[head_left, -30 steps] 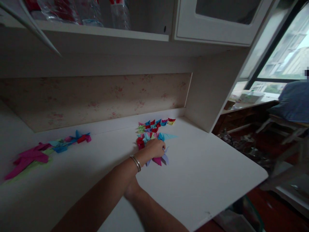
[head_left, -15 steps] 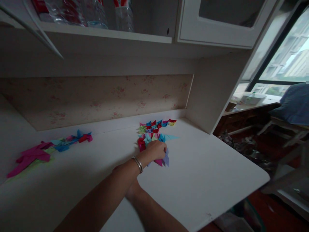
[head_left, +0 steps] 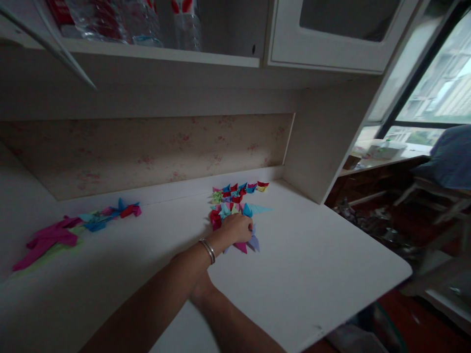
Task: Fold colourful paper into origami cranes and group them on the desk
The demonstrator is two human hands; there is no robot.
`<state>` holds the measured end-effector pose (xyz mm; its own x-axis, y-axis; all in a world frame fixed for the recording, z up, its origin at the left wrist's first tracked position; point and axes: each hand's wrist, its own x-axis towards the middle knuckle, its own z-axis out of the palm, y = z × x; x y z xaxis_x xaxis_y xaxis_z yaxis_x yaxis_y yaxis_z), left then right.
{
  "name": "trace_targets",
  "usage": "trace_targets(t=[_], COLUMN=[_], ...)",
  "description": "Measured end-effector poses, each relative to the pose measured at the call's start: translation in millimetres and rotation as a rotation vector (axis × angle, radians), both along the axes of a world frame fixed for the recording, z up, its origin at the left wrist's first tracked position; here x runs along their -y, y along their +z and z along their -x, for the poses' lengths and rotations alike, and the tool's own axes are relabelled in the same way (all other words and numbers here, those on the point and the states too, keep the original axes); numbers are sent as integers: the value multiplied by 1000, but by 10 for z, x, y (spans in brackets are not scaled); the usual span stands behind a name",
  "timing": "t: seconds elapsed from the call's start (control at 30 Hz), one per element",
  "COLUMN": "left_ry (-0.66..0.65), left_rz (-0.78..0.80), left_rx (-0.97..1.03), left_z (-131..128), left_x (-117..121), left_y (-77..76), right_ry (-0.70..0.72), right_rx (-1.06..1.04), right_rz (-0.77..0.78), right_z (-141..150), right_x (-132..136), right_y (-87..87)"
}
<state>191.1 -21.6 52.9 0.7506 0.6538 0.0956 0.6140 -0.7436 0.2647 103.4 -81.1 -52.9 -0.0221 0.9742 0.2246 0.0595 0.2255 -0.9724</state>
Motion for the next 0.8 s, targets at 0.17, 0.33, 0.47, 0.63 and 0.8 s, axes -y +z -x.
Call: trace_targets(t=[0.17,0.33,0.47,0.63,0.8], left_ry=[6,176,477,676,668], left_rz=[-51,-13,215,391,571], left_rx=[199,520,676,647,767], left_z=[281,1043,1799,2491,2708], left_x=[43,33,42,225,425], left_y=[180,209,-35,-411,-586], right_ry=[12,-52,-48,-4,14], right_rx=[-33,-71,-124,-172,-149], right_rz=[17,166,214,257,262], right_z=[-33,36,78,81,85], right_x=[53,31,18,50,71], right_y=[210,244,198,245,252])
